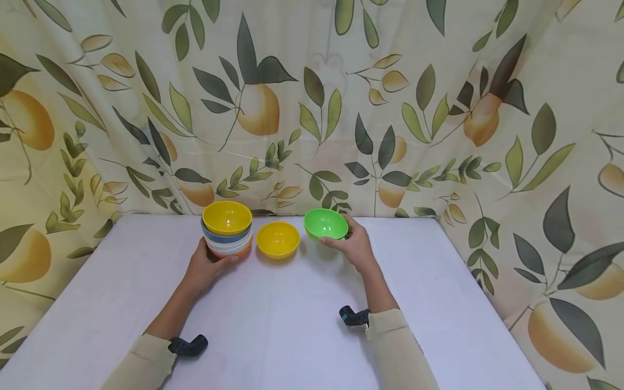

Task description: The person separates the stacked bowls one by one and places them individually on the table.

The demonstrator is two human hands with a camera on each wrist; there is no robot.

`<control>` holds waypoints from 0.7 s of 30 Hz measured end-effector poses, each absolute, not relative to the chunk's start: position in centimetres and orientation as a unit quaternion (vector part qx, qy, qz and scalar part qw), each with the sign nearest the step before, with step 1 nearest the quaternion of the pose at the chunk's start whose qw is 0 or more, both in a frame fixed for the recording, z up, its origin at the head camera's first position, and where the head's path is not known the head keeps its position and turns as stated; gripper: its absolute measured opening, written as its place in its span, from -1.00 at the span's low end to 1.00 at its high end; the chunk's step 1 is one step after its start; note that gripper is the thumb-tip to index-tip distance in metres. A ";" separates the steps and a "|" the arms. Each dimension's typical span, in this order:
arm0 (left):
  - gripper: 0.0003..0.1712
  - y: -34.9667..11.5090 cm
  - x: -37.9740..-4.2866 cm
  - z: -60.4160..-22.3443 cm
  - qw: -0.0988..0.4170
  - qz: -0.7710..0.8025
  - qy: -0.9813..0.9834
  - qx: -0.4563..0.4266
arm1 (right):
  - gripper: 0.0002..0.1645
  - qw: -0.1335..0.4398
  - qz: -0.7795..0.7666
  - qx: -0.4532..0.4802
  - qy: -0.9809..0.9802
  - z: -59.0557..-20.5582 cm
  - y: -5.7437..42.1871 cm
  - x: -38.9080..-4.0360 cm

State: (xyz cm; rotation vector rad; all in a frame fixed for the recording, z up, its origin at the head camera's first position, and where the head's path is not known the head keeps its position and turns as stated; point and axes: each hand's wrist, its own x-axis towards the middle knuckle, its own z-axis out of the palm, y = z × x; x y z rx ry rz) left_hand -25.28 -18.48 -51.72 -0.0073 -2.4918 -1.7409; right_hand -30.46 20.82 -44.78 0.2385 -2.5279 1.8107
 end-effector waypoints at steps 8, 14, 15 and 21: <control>0.32 -18.6 -25.2 -51.6 0.056 -0.577 -0.815 -0.012 | 0.06 -0.002 0.561 0.086 -0.823 -47.0 21.8 -31.4; 0.33 -18.5 -25.2 -51.6 0.054 -0.577 -0.815 -0.006 | 0.07 -0.015 0.555 0.093 -0.826 -47.9 22.2 -31.7; 0.33 -18.5 -25.2 -51.6 0.053 -0.577 -0.815 -0.004 | 0.07 -0.017 0.555 0.095 -0.826 -48.0 22.3 -31.8; 0.34 -18.4 -25.2 -51.6 0.050 -0.571 -0.819 0.000 | 0.08 -0.029 0.557 0.112 -0.823 -48.3 22.2 -31.8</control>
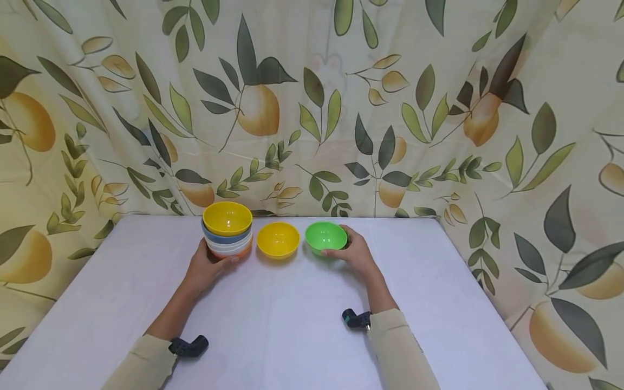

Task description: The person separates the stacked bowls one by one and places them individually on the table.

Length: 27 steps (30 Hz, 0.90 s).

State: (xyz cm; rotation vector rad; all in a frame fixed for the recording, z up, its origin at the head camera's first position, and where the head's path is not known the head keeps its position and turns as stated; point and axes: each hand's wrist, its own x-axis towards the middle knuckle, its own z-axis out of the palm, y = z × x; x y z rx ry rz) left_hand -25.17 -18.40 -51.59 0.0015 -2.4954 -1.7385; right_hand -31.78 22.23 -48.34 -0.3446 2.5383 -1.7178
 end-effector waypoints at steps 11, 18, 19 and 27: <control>0.35 -18.4 -25.3 -51.8 0.046 -0.570 -0.820 0.007 | 0.41 0.057 -0.525 -0.100 0.843 -47.6 22.1 -31.3; 0.34 -18.4 -25.2 -51.7 0.046 -0.565 -0.824 0.011 | 0.38 0.060 -0.517 -0.103 0.847 -47.4 22.0 -31.3; 0.34 -18.4 -25.2 -51.7 0.047 -0.564 -0.824 0.011 | 0.38 0.061 -0.517 -0.104 0.847 -47.4 22.0 -31.3; 0.33 -18.3 -25.2 -51.5 0.048 -0.569 -0.821 0.006 | 0.36 0.065 -0.511 -0.107 0.850 -47.3 22.1 -31.1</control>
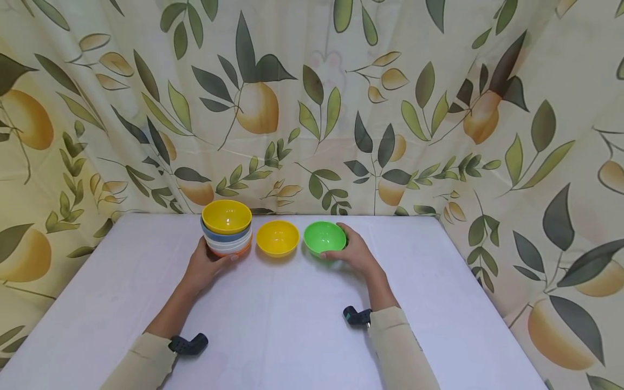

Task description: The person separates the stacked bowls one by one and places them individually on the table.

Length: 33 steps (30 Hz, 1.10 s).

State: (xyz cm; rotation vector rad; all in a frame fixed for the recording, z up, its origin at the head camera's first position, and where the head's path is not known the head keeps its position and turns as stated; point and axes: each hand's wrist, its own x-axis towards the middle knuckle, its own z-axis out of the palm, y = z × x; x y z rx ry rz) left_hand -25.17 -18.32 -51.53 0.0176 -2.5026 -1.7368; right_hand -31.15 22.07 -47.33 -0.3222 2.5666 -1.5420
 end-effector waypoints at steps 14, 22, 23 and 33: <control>0.33 -18.5 -25.1 -51.6 0.048 -0.570 -0.821 0.005 | 0.18 -0.031 -0.539 -0.136 0.830 -43.5 21.2 -30.4; 0.34 -18.4 -25.3 -51.8 0.051 -0.576 -0.816 0.007 | 0.12 -0.033 -0.555 -0.175 0.813 -41.2 17.1 -29.5; 0.34 -18.3 -25.3 -51.9 0.051 -0.577 -0.815 0.006 | 0.12 -0.030 -0.554 -0.176 0.813 -41.2 16.7 -29.4; 0.33 -18.3 -25.4 -52.0 0.051 -0.575 -0.816 0.006 | 0.25 -0.001 -0.456 -0.213 0.864 -40.0 9.5 -30.5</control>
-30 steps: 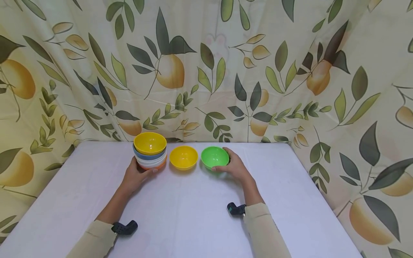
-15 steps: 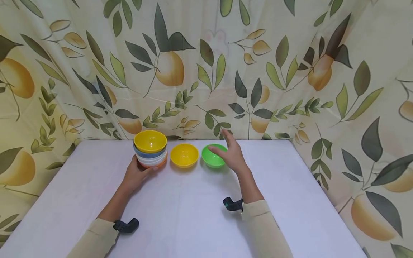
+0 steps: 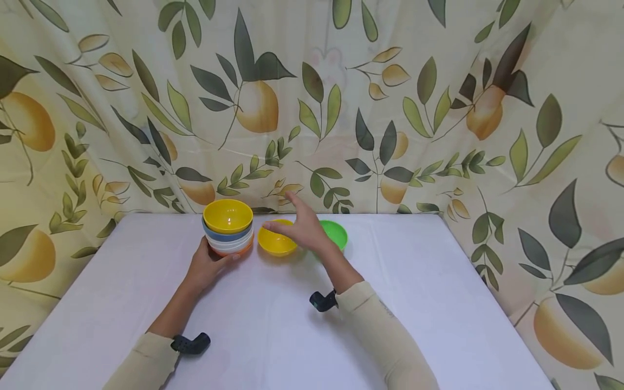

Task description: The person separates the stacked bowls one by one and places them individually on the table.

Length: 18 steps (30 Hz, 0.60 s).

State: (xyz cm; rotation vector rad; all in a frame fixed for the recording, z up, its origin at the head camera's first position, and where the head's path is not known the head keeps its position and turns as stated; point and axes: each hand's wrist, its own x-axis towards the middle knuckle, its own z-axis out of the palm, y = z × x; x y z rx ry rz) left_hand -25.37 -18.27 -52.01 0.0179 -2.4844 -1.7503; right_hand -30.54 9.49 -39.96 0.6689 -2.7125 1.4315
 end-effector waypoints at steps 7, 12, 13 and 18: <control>0.33 -18.5 -25.3 -52.1 0.051 -0.572 -0.819 -0.002 | 0.26 -0.029 0.433 0.231 -0.871 -39.9 4.5 -31.4; 0.33 -18.5 -25.2 -52.0 0.052 -0.569 -0.821 -0.001 | 0.27 -0.053 0.418 0.259 -0.869 -39.8 2.3 -31.5; 0.33 -18.5 -25.2 -51.9 0.053 -0.569 -0.820 -0.002 | 0.24 -0.056 0.418 0.265 -0.867 -39.8 1.9 -31.6; 0.30 -18.6 -25.3 -51.9 0.056 -0.563 -0.824 -0.011 | 0.24 -0.059 0.419 0.271 -0.865 -40.0 0.8 -31.8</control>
